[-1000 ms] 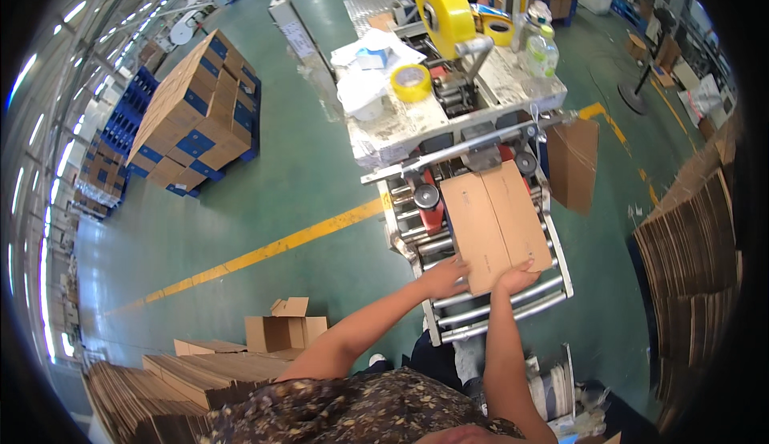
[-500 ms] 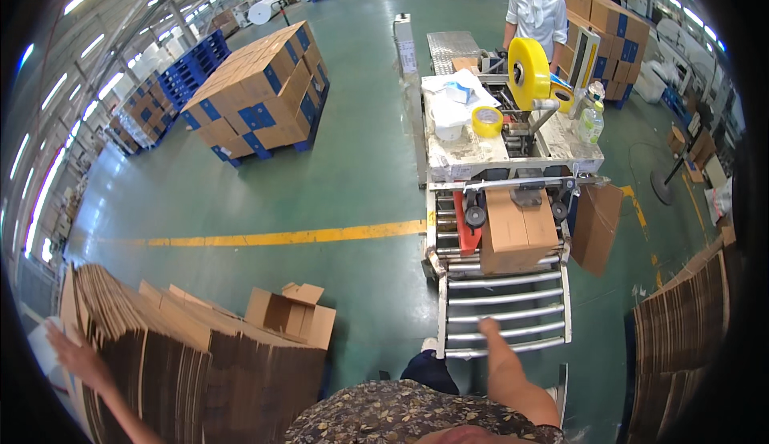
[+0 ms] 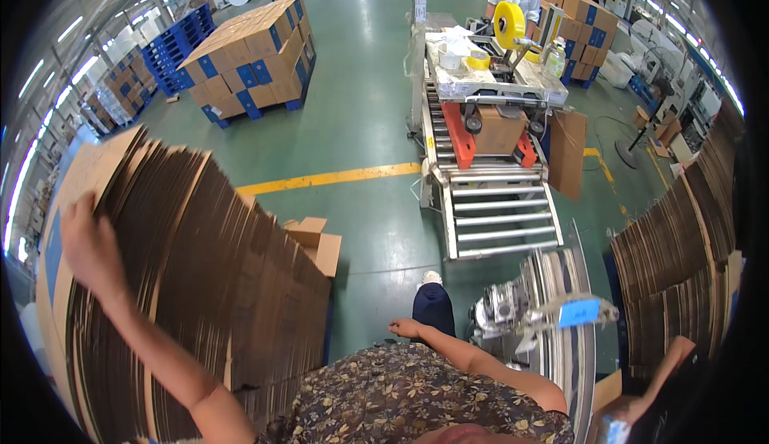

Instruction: The person places small white boxes into a larger cardboard box on a conveyor belt. They then move the filled box down the line and pick up a new empty box to continue the process.

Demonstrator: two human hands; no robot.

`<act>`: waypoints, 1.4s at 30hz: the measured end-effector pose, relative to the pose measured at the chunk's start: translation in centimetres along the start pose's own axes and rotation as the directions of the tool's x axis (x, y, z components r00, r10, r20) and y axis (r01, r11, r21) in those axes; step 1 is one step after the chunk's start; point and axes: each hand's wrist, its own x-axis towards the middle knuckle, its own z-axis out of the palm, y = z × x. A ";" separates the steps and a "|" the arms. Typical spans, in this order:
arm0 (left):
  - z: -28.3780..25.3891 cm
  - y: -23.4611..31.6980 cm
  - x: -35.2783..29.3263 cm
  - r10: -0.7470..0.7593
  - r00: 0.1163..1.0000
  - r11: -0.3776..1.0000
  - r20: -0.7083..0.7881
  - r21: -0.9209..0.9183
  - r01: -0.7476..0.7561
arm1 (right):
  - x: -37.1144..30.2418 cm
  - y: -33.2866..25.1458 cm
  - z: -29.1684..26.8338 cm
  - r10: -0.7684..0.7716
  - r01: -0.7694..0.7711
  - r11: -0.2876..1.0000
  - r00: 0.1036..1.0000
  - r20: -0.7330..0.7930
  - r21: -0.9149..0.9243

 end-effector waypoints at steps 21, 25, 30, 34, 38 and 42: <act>-32.4 4.7 -21.7 0.829 0.278 0.140 -0.486 -0.300 -0.944 | -49.2 -30.1 12.8 -0.519 -0.094 0.846 -0.371 -0.770 -0.525; -36.6 9.2 -35.2 0.705 0.116 -0.328 -0.700 -0.467 -0.821 | -53.2 -23.7 25.4 -0.216 0.069 0.972 -0.112 -0.970 -0.224; -39.0 13.7 -51.6 0.481 -0.042 -0.804 -0.876 -0.421 -0.421 | -60.1 -17.7 45.7 0.228 -0.055 0.971 -0.103 -0.968 0.234; -40.3 15.9 -56.9 0.405 0.092 -0.749 -0.910 -0.388 -0.537 | -67.3 -14.9 59.7 0.545 -0.084 0.828 -0.113 -0.831 0.554; -44.0 15.7 -59.9 0.406 0.012 -0.782 -0.914 -0.354 -0.514 | -72.5 -15.7 65.1 0.592 -0.203 0.756 -0.192 -0.783 0.622; -43.9 17.0 -60.0 0.516 -0.071 -0.780 -0.854 -0.433 -0.451 | -74.9 -15.2 68.0 0.671 -0.063 0.700 -0.284 -0.685 0.711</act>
